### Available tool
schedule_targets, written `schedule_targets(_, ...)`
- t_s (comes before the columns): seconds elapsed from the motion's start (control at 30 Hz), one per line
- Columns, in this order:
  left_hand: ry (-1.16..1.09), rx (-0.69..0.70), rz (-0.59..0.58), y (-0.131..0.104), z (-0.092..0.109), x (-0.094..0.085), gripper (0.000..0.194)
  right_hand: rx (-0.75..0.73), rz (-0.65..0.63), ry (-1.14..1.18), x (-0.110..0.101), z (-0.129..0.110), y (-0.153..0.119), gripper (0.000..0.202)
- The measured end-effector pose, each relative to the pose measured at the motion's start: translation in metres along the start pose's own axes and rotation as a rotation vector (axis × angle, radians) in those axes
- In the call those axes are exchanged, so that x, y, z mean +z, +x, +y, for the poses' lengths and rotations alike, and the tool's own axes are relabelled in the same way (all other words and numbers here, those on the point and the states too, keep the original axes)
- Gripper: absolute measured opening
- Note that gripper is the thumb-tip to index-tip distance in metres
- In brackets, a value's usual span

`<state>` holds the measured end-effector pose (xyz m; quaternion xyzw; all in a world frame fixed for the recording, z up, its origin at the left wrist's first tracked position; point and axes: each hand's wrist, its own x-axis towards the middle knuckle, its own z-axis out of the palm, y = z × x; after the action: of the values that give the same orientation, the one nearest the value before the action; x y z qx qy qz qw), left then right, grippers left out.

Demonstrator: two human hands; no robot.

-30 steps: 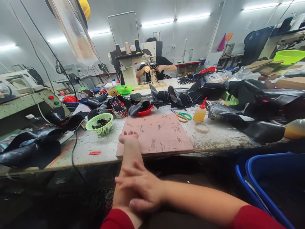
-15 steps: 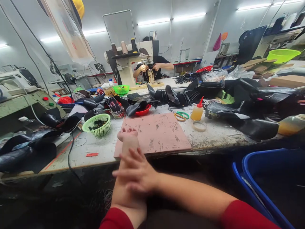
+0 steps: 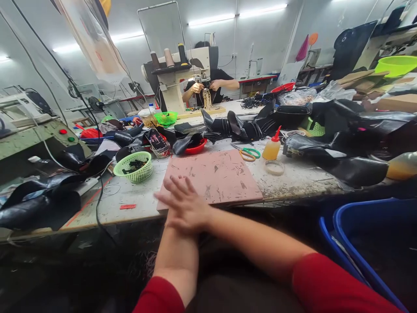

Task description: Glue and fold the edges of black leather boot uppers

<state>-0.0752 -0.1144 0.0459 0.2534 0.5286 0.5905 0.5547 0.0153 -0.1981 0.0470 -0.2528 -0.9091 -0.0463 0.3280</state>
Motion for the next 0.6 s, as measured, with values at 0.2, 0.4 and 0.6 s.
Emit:
schedule_targets(0.2, -0.395, 0.033, 0.361, 0.005, 0.001, 0.019, 0.030, 0.222, -0.001, 0.105, 0.004, 0.049, 0.027, 0.054)
schedule_targets(0.4, -0.637, -0.086, 0.595, 0.015, 0.018, 0.027, 0.031, 0.373, 0.260, 0.206, -0.014, 0.052, -0.007, 0.031)
schedule_targets(0.6, -0.781, -0.118, 0.637, 0.012, 0.026, 0.024, 0.034, 0.010, 0.238, 0.533, -0.025, -0.013, -0.053, 0.022)
